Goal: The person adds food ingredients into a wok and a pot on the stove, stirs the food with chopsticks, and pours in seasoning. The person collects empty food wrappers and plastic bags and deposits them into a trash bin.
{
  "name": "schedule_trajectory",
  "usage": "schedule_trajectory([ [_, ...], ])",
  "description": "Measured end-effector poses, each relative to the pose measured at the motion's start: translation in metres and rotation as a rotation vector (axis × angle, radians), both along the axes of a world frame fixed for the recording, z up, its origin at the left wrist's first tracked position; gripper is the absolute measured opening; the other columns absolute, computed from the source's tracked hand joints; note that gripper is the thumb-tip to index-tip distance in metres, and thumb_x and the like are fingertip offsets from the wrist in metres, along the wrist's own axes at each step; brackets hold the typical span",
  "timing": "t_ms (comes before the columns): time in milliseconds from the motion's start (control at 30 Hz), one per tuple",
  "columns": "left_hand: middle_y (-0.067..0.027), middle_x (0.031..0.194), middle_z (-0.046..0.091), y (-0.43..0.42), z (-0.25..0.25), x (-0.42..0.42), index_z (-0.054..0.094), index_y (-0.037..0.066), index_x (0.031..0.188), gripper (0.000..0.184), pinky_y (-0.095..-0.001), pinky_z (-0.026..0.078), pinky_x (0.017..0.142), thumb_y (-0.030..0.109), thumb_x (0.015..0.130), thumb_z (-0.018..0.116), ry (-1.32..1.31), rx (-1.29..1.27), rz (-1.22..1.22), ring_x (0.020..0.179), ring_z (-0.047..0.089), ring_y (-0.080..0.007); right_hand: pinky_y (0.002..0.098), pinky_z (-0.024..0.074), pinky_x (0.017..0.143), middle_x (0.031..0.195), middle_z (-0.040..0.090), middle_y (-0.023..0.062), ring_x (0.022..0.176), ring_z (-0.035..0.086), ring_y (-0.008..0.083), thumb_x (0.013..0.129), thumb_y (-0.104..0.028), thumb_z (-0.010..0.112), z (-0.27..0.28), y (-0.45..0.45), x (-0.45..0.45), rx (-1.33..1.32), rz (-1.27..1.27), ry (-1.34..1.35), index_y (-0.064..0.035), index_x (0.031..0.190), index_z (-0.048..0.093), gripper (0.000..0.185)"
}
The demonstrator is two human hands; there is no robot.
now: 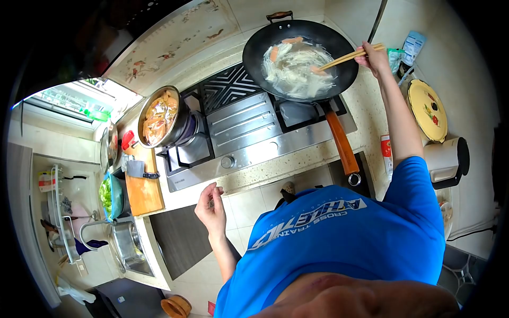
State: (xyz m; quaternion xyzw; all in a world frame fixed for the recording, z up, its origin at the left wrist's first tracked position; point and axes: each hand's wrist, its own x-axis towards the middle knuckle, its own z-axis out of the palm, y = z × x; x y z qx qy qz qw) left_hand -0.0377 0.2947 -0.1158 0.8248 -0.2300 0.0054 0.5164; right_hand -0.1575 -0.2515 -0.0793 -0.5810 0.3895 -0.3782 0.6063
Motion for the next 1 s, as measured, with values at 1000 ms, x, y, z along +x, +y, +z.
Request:
schedule_trajectory([
  [1000, -0.0097, 0.074, 0.063, 0.053, -0.001, -0.022, 0.060, 0.000, 0.091, 0.013, -0.0240, 0.048, 0.063, -0.003, 0.080, 0.053, -0.138, -0.074, 0.264, 0.067, 0.062, -0.0139, 0.0261, 0.0556, 0.054, 0.081, 0.061, 0.0160, 0.063, 0.064, 0.0205, 0.087, -0.022, 0.050, 0.060, 0.313, 0.316, 0.123, 0.695, -0.170, 0.0080, 0.087, 0.057, 0.031],
])
